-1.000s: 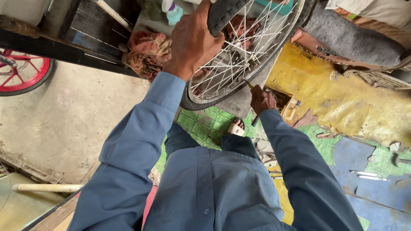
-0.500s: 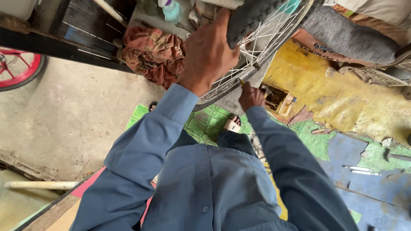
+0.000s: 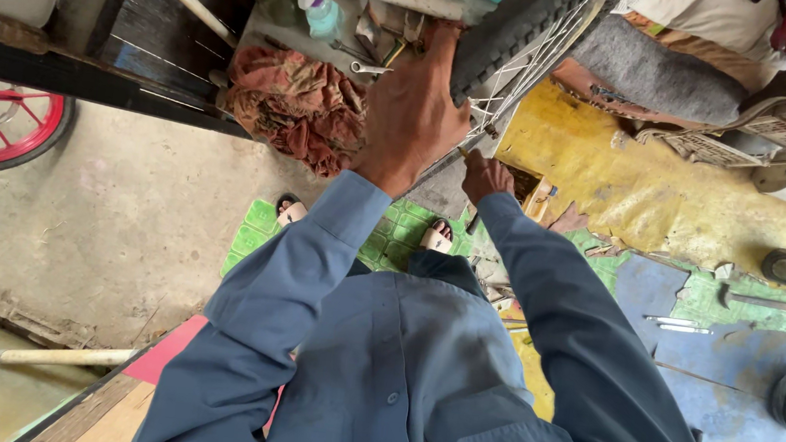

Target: The person uses a tire lever to pry the tire bead off the rim of a bicycle wheel. They repeatedly insert the lever between the tire and rim, rotate the wheel, and continue working around the circumference to loosen the tire.

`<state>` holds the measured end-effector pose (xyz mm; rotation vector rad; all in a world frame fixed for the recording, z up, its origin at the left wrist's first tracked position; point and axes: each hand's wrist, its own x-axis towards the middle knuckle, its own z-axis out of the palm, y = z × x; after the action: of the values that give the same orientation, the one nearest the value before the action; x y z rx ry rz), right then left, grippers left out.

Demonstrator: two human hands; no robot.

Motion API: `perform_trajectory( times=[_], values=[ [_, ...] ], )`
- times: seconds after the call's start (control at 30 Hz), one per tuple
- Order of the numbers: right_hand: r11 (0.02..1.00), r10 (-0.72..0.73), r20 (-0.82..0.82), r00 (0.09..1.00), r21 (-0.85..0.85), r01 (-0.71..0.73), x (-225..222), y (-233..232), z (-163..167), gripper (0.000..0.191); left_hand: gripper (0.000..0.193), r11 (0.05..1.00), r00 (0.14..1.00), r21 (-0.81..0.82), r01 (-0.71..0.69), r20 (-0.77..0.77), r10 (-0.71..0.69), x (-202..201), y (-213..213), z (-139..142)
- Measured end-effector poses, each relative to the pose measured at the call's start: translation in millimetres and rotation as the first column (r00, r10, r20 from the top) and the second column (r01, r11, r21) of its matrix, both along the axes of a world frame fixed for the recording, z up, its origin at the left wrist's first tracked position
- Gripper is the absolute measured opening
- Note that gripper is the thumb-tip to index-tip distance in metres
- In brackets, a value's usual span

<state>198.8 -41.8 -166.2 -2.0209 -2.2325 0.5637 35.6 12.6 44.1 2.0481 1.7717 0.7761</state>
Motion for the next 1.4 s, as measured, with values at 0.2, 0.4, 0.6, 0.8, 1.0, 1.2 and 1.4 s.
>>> perform_trajectory(
  times=[0.2, 0.4, 0.6, 0.8, 1.0, 1.2, 1.4],
  values=[
    [1.000, 0.000, -0.099, 0.995, 0.029, 0.003, 3.8, 3.2, 2.9, 0.012, 0.071, 0.999, 0.999, -0.042, 0.032, 0.009, -0.031, 5.1, -5.7, 0.6],
    [0.992, -0.077, -0.094, 0.993, -0.103, 0.067, 2.5, 0.2, 4.5, 0.016, 0.070, 0.999, 1.000, 0.023, 0.026, 0.009, -0.027, 1.1, -4.0, -2.8],
    [0.999, -0.032, -0.062, 0.998, 0.032, 0.034, -4.4, -2.1, 0.1, 0.009, 0.072, 0.998, 0.999, 0.069, 0.014, 0.033, -0.016, -1.8, -4.5, -2.0],
    [0.988, -0.005, -0.011, 1.000, 0.157, 0.006, -0.2, 3.5, 0.8, 0.010, 0.070, 1.000, 1.000, 0.009, 0.015, 0.003, -0.015, 4.4, -6.7, 2.3],
    [0.984, -0.077, -0.173, 0.982, 0.144, 0.102, -4.2, -16.6, -6.2, 0.013, 0.059, 0.999, 1.000, 0.048, 0.012, 0.004, -0.013, -0.3, 5.3, -12.3],
    [0.977, 0.038, -0.286, 0.958, 0.213, 0.025, 15.7, -18.0, -8.6, 0.005, 0.057, 0.998, 1.000, -0.054, 0.013, 0.012, -0.013, -34.5, 35.6, -36.3],
    [0.990, -0.014, -0.270, 0.963, 0.132, 0.052, 7.8, -21.6, -10.0, 0.006, 0.063, 0.996, 0.998, 0.078, 0.050, -0.030, -0.048, -58.7, 50.7, -39.7]
  ],
)
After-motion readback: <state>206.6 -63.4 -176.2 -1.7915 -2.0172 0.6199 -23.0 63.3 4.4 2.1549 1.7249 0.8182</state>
